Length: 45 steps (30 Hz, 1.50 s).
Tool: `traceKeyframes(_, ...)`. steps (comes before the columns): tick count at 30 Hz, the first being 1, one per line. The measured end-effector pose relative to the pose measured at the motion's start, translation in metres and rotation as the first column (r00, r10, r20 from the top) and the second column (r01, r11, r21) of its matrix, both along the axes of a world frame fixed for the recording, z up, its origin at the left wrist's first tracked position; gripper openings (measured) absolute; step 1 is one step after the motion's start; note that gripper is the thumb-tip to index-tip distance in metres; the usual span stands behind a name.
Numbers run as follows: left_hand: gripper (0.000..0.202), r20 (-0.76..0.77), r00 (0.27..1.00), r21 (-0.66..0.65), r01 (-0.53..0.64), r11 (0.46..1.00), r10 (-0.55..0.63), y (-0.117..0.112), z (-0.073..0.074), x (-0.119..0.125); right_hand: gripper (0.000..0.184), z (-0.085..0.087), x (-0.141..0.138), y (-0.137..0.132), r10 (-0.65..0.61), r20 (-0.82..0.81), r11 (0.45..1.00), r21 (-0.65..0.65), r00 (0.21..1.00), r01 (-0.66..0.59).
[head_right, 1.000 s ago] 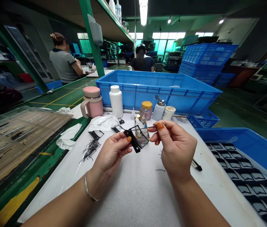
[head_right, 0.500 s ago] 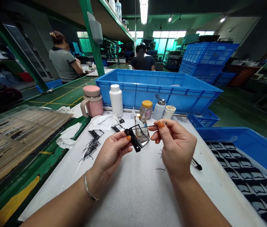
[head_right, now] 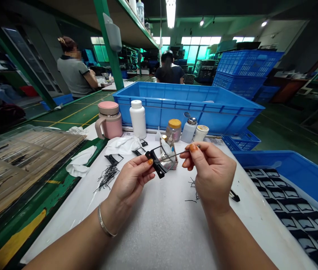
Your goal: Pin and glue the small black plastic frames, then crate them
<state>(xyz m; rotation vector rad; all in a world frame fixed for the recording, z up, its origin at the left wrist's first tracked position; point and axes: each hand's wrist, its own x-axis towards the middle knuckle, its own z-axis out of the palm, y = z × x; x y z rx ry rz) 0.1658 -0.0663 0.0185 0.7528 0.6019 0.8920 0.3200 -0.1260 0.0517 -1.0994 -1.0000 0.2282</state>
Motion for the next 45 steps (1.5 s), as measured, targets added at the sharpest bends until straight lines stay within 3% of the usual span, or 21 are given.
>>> traceKeyframes(18,0.013,0.02,0.999,-0.015,-0.034,0.999,0.034,0.0,-0.001,0.001,0.01,0.0,-0.002,0.0,-0.018,-0.013,0.999,0.03,1.0,0.018)
traceKeyframes(22,0.013,0.021,0.999,-0.038,-0.047,0.998,0.048,0.002,0.002,0.0,0.008,0.004,0.001,0.001,-0.073,-0.048,0.991,0.111,0.996,0.078)
traceKeyframes(25,0.013,0.037,0.993,-0.055,-0.111,0.992,0.113,0.007,0.004,-0.005,0.009,0.005,0.007,0.003,-0.13,-0.101,0.97,0.196,0.986,0.148)
traceKeyframes(28,0.013,0.071,0.974,-0.067,-0.212,0.975,0.216,0.016,0.006,-0.011,0.01,0.002,0.013,0.008,-0.173,-0.103,0.962,0.196,0.979,0.191)
traceKeyframes(34,0.014,0.139,0.945,-0.092,-0.285,0.954,0.295,0.024,0.008,-0.017,0.017,-0.01,0.018,0.024,-0.178,0.214,0.98,-0.047,0.96,0.192)
traceKeyframes(37,0.017,0.159,0.947,-0.095,-0.268,0.959,0.28,0.022,0.009,-0.016,0.018,-0.016,0.017,0.035,-0.136,0.441,0.957,-0.173,0.887,0.232)
traceKeyframes(40,0.016,0.168,0.951,-0.068,-0.25,0.966,0.258,0.019,0.01,-0.016,0.019,-0.024,0.016,0.043,-0.013,0.641,0.92,-0.292,0.767,0.26)
traceKeyframes(43,0.016,0.161,0.956,-0.044,-0.241,0.97,0.245,0.019,0.01,-0.015,0.014,-0.028,0.015,0.045,0.091,0.712,0.901,-0.357,0.696,0.248)
traceKeyframes(45,0.018,0.14,0.959,-0.024,-0.247,0.969,0.247,0.018,0.01,-0.014,0.016,-0.024,0.014,0.041,0.071,0.692,0.912,-0.337,0.719,0.234)
